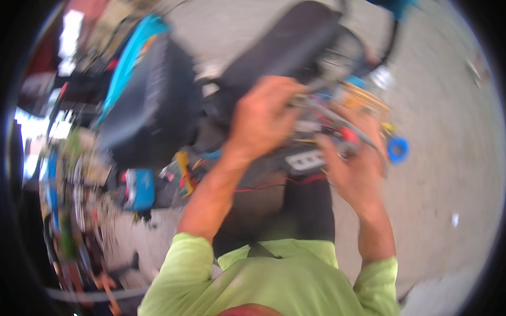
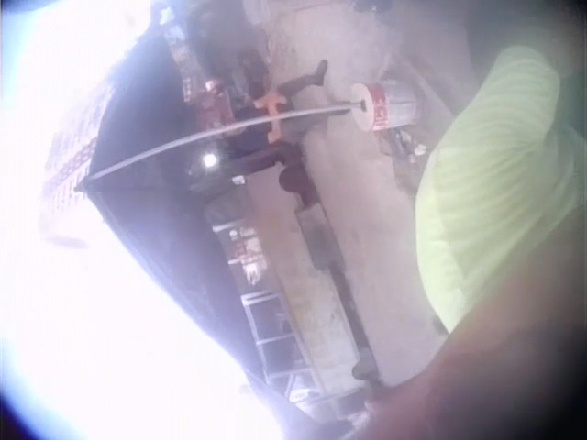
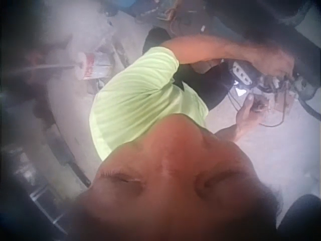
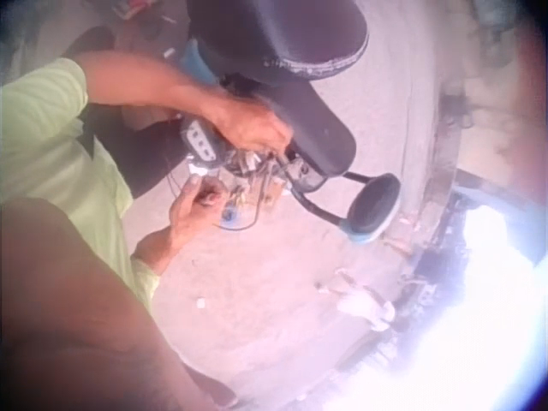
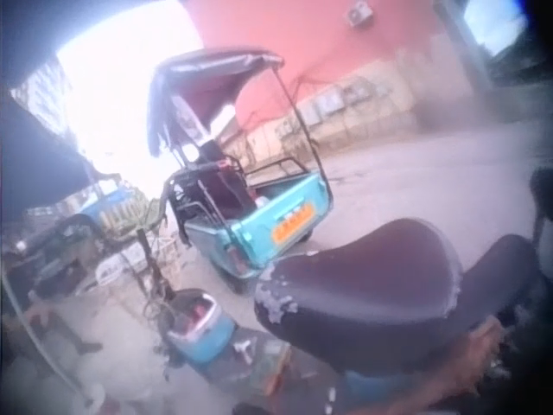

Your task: The person solders wires and uses a multimeter to test electrical components on a blue scooter, working on wiring in the seat compartment and the front basket area.

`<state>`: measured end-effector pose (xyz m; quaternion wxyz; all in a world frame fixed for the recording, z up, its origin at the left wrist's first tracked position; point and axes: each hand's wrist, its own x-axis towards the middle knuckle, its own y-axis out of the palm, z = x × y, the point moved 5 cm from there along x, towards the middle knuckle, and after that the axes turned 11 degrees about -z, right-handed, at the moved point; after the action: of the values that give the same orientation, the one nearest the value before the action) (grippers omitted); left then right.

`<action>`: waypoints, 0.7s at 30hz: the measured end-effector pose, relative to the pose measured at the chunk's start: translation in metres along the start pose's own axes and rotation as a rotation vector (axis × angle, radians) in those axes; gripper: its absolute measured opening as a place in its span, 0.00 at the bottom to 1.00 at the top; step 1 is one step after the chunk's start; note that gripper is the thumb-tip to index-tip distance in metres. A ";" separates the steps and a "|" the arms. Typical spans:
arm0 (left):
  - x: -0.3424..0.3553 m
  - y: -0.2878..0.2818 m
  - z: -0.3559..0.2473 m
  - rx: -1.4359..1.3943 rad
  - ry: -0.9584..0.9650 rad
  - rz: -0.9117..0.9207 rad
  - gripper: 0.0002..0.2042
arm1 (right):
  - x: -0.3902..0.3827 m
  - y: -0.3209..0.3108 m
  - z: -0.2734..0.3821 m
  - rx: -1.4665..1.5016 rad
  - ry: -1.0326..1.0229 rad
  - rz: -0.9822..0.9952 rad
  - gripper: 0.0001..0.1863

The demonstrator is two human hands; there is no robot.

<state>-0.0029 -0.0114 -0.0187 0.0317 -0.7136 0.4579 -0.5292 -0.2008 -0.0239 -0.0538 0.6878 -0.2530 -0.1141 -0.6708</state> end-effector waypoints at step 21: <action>-0.036 -0.043 -0.015 -0.444 0.053 -0.135 0.16 | -0.098 0.053 0.134 0.380 0.266 0.817 0.34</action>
<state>0.0112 0.0453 -0.0154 -0.1736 -0.7179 0.5151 -0.4348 -0.1315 0.1267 0.0004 0.9382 -0.0588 -0.0368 -0.3390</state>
